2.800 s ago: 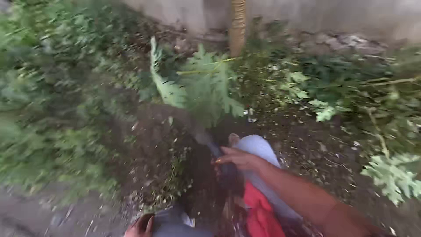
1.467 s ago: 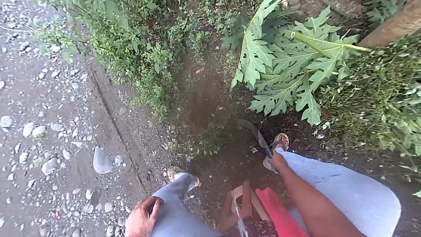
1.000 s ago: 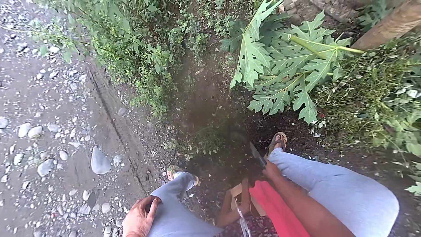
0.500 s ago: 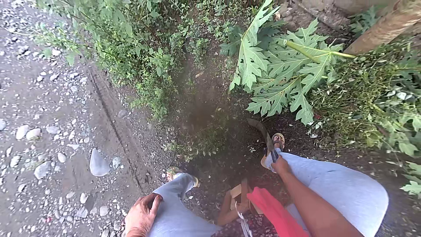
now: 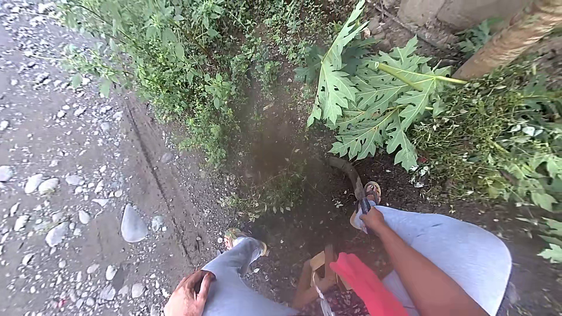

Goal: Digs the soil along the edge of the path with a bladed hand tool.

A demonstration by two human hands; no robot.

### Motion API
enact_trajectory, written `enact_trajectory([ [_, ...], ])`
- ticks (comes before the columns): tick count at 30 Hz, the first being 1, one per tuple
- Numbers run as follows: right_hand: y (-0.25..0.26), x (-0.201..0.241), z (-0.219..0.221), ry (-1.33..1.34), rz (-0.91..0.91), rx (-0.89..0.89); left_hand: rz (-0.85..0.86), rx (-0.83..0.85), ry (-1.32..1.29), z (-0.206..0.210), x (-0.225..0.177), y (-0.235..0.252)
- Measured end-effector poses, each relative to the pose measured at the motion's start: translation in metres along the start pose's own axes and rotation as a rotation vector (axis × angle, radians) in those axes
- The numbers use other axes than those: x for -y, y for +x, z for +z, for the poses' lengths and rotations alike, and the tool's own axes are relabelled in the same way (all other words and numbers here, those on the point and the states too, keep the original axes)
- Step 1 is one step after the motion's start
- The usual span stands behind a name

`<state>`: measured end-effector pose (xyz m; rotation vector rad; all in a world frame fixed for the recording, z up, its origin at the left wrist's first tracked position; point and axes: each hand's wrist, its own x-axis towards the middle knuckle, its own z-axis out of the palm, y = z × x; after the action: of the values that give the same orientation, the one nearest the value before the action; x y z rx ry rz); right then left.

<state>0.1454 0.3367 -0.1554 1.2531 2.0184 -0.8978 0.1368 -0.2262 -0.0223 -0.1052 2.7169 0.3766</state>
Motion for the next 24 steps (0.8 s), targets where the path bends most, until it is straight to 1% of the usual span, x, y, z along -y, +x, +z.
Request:
enact_trajectory([
  [3,-0.001,0.021,0.003,0.348,0.001,-0.103,-0.009,-0.013,-0.005,0.002,0.002,-0.002],
  [5,-0.001,0.036,0.017,0.492,0.021,-0.147,-0.011,-0.009,0.001,0.000,0.002,-0.003],
  [6,0.001,0.041,0.026,0.511,0.025,-0.137,-0.015,-0.007,0.002,-0.001,0.001,-0.002],
  [7,0.000,0.041,0.035,0.465,0.029,-0.094,-0.019,-0.004,0.003,-0.001,0.001,-0.002],
  [8,0.001,0.038,0.043,0.362,0.028,-0.019,-0.023,0.004,0.000,-0.001,0.001,-0.001],
  [10,0.000,0.032,0.053,0.061,0.002,0.154,-0.032,0.017,0.000,-0.002,0.001,0.000],
  [11,-0.005,0.031,0.055,-0.063,-0.023,0.184,-0.036,0.018,-0.001,-0.002,0.001,-0.001],
  [13,-0.008,0.031,0.054,-0.152,-0.071,0.176,-0.035,0.014,-0.006,-0.001,0.004,-0.003],
  [15,-0.005,0.038,0.045,-0.118,-0.109,0.100,-0.035,0.005,-0.014,0.001,0.007,-0.005],
  [16,-0.002,0.044,0.042,-0.047,-0.122,0.048,-0.035,-0.003,-0.019,0.002,0.008,-0.007],
  [19,0.011,0.074,0.045,0.331,-0.140,-0.081,-0.057,-0.021,-0.039,0.004,0.010,-0.012],
  [21,0.020,0.094,0.057,0.545,-0.100,-0.125,-0.057,-0.041,-0.043,0.005,0.011,-0.014],
  [22,0.024,0.097,0.065,0.569,-0.075,-0.117,-0.057,-0.048,-0.043,0.006,0.011,-0.015],
  [23,0.028,0.092,0.072,0.502,-0.056,-0.081,-0.059,-0.051,-0.039,0.006,0.012,-0.016],
  [24,0.031,0.081,0.076,0.348,-0.047,-0.005,-0.061,-0.049,-0.036,0.006,0.012,-0.016],
])
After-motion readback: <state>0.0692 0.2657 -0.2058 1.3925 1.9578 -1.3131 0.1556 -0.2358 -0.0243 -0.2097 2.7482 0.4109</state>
